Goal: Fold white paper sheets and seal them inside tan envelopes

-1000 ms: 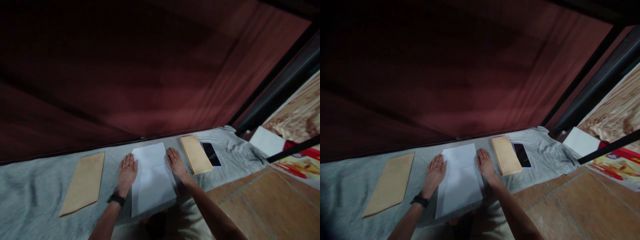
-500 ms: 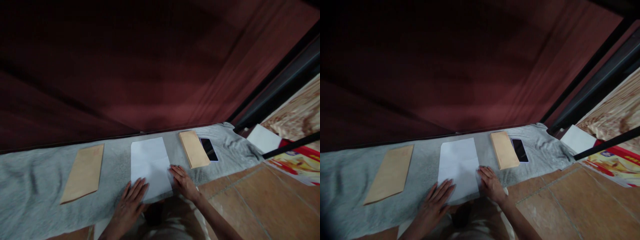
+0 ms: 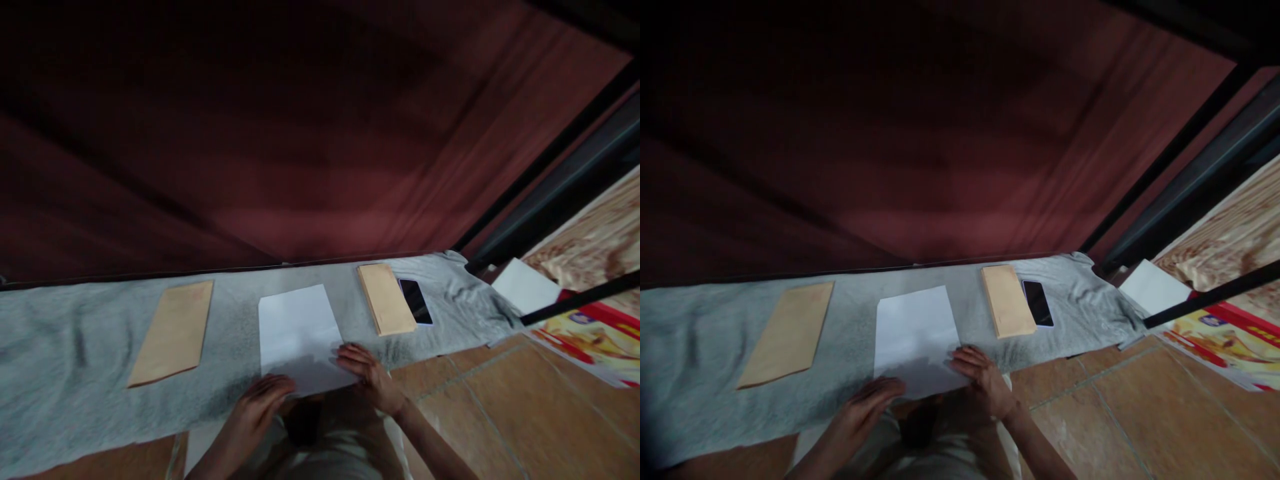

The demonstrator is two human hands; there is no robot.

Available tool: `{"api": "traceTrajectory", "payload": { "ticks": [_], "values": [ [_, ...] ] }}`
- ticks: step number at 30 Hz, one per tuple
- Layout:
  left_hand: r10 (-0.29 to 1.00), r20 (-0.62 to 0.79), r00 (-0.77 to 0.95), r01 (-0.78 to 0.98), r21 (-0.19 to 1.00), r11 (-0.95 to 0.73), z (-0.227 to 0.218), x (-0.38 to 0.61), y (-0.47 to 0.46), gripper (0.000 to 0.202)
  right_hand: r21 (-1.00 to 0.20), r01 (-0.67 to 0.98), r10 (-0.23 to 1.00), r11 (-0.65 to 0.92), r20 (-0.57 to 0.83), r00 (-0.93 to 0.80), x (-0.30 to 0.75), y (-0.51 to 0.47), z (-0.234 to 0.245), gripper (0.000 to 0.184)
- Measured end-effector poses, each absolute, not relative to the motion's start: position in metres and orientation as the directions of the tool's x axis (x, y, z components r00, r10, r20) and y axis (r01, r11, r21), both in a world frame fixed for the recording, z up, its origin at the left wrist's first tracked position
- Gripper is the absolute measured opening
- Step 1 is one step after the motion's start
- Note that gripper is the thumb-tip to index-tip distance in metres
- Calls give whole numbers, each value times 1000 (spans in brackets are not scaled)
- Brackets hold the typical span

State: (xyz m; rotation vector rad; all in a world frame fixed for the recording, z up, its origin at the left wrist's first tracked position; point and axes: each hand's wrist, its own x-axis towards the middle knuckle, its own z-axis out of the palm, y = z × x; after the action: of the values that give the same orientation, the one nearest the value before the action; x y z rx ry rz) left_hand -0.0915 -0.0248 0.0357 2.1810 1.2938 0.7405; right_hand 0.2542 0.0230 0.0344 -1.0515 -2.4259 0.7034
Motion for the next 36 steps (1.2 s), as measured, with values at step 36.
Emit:
{"api": "traceTrajectory", "payload": {
  "ticks": [36],
  "values": [
    [943,-102,-316,504,824,258,50,-88,43,51,-550,835,998,35,63,0,188,105,19,33]
  ]
}}
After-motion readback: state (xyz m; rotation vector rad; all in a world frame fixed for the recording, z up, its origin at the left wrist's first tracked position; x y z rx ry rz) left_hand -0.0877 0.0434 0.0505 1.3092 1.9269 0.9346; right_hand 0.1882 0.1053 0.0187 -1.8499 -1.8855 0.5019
